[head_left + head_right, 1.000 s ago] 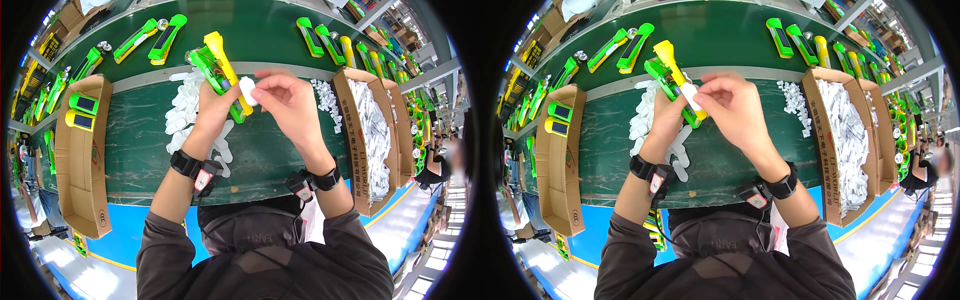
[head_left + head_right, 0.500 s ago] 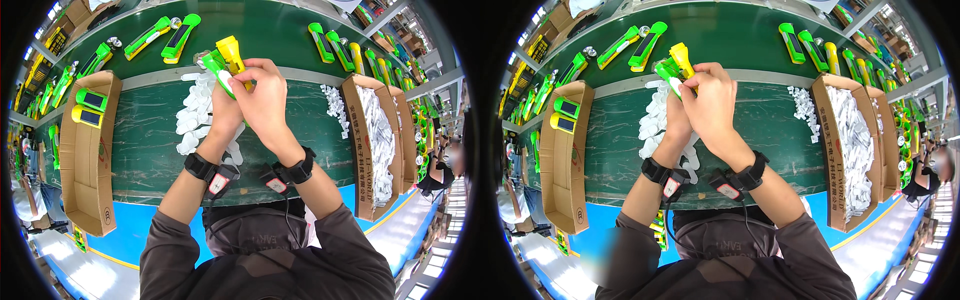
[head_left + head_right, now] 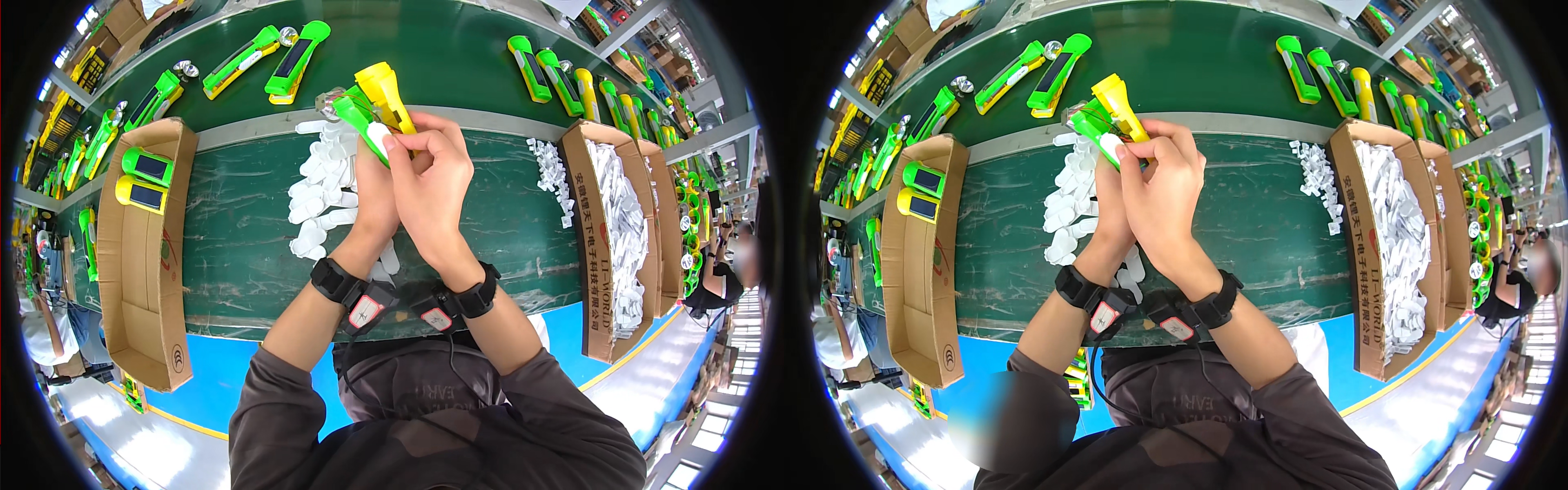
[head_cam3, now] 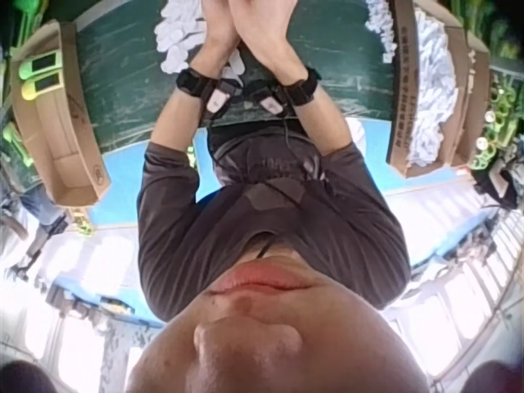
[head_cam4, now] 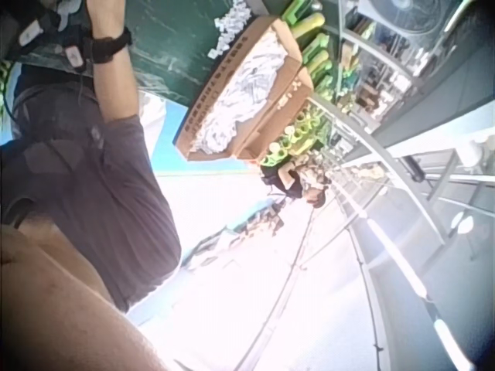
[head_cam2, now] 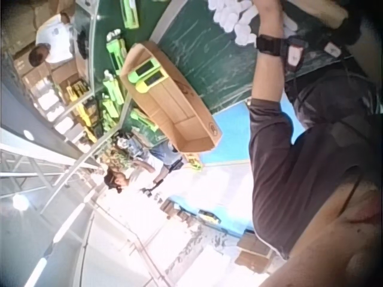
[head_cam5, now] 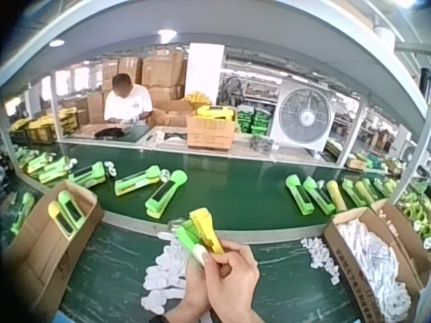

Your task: Assembling the internal components including batteries and circuit boards into small solar flashlight housings on a factory assembly line.

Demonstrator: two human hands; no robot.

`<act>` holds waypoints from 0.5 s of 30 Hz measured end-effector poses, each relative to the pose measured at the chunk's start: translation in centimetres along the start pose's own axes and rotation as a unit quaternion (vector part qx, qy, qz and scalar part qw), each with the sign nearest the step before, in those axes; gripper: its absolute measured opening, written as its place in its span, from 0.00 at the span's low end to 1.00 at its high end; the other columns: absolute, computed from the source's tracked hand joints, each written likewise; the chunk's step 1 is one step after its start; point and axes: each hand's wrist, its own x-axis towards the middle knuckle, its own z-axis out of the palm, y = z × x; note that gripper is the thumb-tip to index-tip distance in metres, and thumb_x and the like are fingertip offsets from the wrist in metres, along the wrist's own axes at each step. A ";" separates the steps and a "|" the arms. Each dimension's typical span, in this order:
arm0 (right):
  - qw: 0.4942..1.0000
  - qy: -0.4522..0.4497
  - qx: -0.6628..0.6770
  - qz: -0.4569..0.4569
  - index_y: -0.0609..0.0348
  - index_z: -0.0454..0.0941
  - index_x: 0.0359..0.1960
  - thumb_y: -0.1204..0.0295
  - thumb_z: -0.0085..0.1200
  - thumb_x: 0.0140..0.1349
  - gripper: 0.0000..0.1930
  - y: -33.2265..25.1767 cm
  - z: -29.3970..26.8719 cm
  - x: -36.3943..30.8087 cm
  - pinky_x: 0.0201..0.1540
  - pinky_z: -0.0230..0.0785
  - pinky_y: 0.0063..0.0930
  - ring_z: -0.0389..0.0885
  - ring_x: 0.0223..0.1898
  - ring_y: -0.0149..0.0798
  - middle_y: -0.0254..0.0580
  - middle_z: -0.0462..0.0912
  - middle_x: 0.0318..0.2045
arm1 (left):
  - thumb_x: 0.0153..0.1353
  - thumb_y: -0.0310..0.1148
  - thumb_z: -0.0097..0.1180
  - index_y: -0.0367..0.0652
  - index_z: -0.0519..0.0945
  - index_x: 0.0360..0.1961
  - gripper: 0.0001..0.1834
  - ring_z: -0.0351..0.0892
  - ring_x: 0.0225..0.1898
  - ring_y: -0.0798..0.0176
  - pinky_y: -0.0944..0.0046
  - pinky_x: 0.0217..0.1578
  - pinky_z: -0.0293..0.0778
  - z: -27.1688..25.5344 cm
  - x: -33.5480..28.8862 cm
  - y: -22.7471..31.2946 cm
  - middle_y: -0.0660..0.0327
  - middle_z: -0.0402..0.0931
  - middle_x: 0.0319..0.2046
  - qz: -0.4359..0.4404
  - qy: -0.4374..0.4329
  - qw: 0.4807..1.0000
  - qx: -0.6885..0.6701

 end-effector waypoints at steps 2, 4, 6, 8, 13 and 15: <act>1.000 -0.011 0.006 0.015 0.61 0.78 0.26 0.77 0.61 0.52 0.04 -0.2 -0.1 -0.2 0.46 0.64 0.37 0.76 0.38 0.45 0.43 0.78 0.44 | 0.72 0.38 0.40 0.43 0.67 0.50 0.13 0.73 0.44 0.72 0.69 0.42 0.73 0.1 -0.1 0.3 0.66 0.70 0.43 -0.015 -0.011 1.000 -0.022; 0.999 -0.023 0.014 0.031 0.61 0.79 0.28 0.77 0.61 0.52 0.04 -0.5 -0.2 -0.1 0.47 0.66 0.38 0.77 0.40 0.46 0.46 0.78 0.46 | 0.71 0.38 0.40 0.43 0.67 0.50 0.12 0.73 0.44 0.72 0.69 0.42 0.72 -0.1 -0.2 -0.1 0.66 0.71 0.43 -0.003 -0.004 1.000 -0.021; 1.000 -0.026 -0.014 0.002 0.66 0.79 0.27 0.80 0.61 0.53 0.04 -0.9 -0.3 0.0 0.41 0.71 0.30 0.79 0.40 0.41 0.48 0.77 0.44 | 0.71 0.37 0.41 0.43 0.67 0.50 0.12 0.73 0.45 0.72 0.69 0.42 0.72 -0.3 -0.5 -0.4 0.66 0.71 0.43 0.006 -0.001 1.000 -0.021; 0.999 -0.028 -0.012 -0.021 0.65 0.79 0.28 0.80 0.62 0.52 0.04 -0.4 -0.1 -0.3 0.41 0.71 0.31 0.78 0.42 0.42 0.48 0.76 0.45 | 0.70 0.37 0.42 0.43 0.67 0.51 0.13 0.74 0.45 0.69 0.67 0.42 0.73 -0.5 -0.9 -0.6 0.64 0.71 0.44 0.004 -0.014 0.999 -0.048; 0.993 -0.075 0.016 -0.092 0.61 0.81 0.36 0.79 0.59 0.54 0.07 -0.5 -2.6 -0.2 0.47 0.71 0.34 0.76 0.49 0.44 0.49 0.73 0.49 | 0.69 0.37 0.44 0.42 0.67 0.50 0.13 0.75 0.44 0.64 0.63 0.41 0.75 -1.6 0.4 -0.3 0.60 0.72 0.43 -0.037 -0.034 0.996 -0.067; 0.998 -0.051 0.001 -0.024 0.59 0.77 0.49 0.76 0.59 0.56 0.17 0.1 -4.5 0.1 0.48 0.72 0.36 0.78 0.48 0.49 0.52 0.74 0.50 | 0.70 0.39 0.45 0.40 0.68 0.48 0.14 0.75 0.43 0.63 0.63 0.41 0.75 -1.1 0.8 0.1 0.58 0.73 0.41 -0.117 -0.006 0.990 -0.080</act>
